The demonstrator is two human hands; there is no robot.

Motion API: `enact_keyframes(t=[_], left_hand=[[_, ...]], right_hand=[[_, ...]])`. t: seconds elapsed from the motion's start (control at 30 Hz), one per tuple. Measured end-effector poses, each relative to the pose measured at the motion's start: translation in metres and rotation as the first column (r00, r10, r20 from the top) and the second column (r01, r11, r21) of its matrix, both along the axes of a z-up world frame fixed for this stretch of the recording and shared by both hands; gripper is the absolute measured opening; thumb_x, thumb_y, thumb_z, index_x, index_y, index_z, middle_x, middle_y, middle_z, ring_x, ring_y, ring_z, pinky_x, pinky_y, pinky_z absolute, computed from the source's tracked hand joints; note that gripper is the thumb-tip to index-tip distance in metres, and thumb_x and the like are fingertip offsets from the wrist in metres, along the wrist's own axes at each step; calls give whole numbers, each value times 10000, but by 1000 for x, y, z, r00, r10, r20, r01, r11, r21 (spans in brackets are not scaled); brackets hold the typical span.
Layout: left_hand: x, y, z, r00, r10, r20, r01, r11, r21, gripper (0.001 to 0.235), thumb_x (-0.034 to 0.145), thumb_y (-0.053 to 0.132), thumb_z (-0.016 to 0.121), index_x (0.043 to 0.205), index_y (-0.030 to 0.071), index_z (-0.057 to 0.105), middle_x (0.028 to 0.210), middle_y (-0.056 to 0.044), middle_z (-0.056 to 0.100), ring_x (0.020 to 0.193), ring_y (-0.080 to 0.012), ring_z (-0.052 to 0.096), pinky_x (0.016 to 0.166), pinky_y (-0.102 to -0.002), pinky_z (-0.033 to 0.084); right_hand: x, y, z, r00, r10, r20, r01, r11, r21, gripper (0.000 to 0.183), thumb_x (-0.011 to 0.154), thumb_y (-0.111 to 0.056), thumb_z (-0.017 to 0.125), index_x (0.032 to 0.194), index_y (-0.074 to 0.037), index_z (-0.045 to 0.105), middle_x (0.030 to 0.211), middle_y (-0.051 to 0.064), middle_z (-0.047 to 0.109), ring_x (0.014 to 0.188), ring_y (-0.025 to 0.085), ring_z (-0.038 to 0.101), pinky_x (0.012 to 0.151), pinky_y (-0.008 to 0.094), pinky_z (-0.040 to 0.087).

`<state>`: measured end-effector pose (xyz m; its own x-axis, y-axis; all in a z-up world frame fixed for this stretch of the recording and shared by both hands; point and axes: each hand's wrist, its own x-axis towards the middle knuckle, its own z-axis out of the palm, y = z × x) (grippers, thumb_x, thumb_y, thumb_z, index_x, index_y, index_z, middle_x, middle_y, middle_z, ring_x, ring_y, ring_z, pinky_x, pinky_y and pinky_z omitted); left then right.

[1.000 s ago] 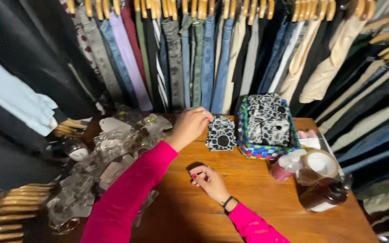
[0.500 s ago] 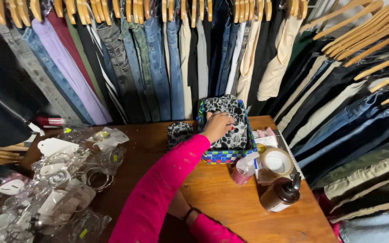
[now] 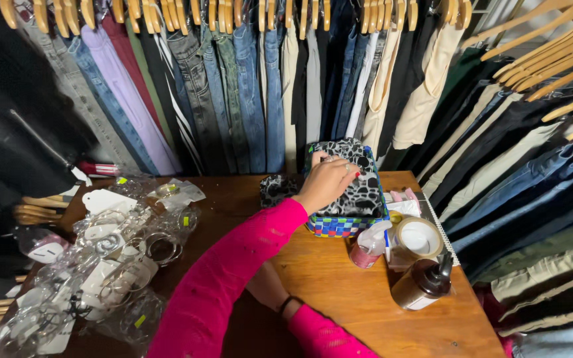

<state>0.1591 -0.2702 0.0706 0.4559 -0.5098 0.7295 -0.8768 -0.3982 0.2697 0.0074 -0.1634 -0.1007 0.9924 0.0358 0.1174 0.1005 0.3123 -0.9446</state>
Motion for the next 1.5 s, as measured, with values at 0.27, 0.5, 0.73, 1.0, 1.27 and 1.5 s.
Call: enact_keyframes(t=[0.27, 0.5, 0.73, 1.0, 1.27, 1.5], left_hand=[[-56, 113, 70, 999, -8, -35, 5, 996, -93, 124, 1019, 202, 562, 1027, 199, 685, 799, 15, 686, 826, -264, 701, 816, -372, 511], [-93, 224, 20, 874, 60, -483, -112, 991, -78, 144, 992, 110, 576, 1018, 62, 709, 724, -102, 714, 765, -318, 719, 720, -389, 564], [-137, 271, 24, 805, 241, -543, -332, 940, -76, 281, 995, 81, 601, 1272, 122, 621, 1043, -143, 766, 1010, -389, 721, 869, -480, 591], [-139, 277, 4, 903, 427, -53, -430, 892, -139, 39, 969, 203, 687, 1002, 207, 707, 1025, 43, 665, 952, -228, 657, 938, -417, 485], [-141, 282, -10, 873, 477, 101, -460, 875, -151, 38, 981, 255, 670, 960, 264, 700, 928, 93, 642, 922, -147, 602, 959, -390, 382], [-157, 276, 2, 772, 494, 400, -475, 866, -153, 65, 936, 243, 730, 972, 273, 686, 950, 82, 615, 975, -139, 594, 963, -451, 342]], right_hand=[[-11, -8, 51, 997, -14, -75, 31, 973, 227, 703, 873, -56, 720, 1494, -96, 392, 1276, 61, 599, 1002, 157, 653, 883, 386, 619], [-37, -9, 107, 985, -33, -166, 110, 871, 479, 345, 948, -28, 679, 1267, -80, 561, 1279, 39, 697, 1106, 261, 699, 1075, 587, 521], [-21, -6, 62, 975, -78, -210, 153, 916, 370, 275, 930, -32, 726, 1196, -41, 655, 1153, 112, 760, 946, 264, 753, 904, 526, 626], [-31, 2, 85, 975, -133, -175, 177, 949, 262, 270, 919, -13, 731, 1183, -32, 681, 1120, 125, 770, 934, 239, 752, 860, 480, 640], [-18, -3, 57, 977, -142, -158, 178, 953, 246, 271, 920, -21, 732, 1185, -19, 675, 1104, 137, 770, 915, 236, 754, 848, 463, 644], [-19, -2, 63, 977, -150, -149, 183, 954, 239, 258, 931, -26, 724, 1183, -17, 666, 1076, 127, 770, 891, 227, 755, 824, 448, 649]])
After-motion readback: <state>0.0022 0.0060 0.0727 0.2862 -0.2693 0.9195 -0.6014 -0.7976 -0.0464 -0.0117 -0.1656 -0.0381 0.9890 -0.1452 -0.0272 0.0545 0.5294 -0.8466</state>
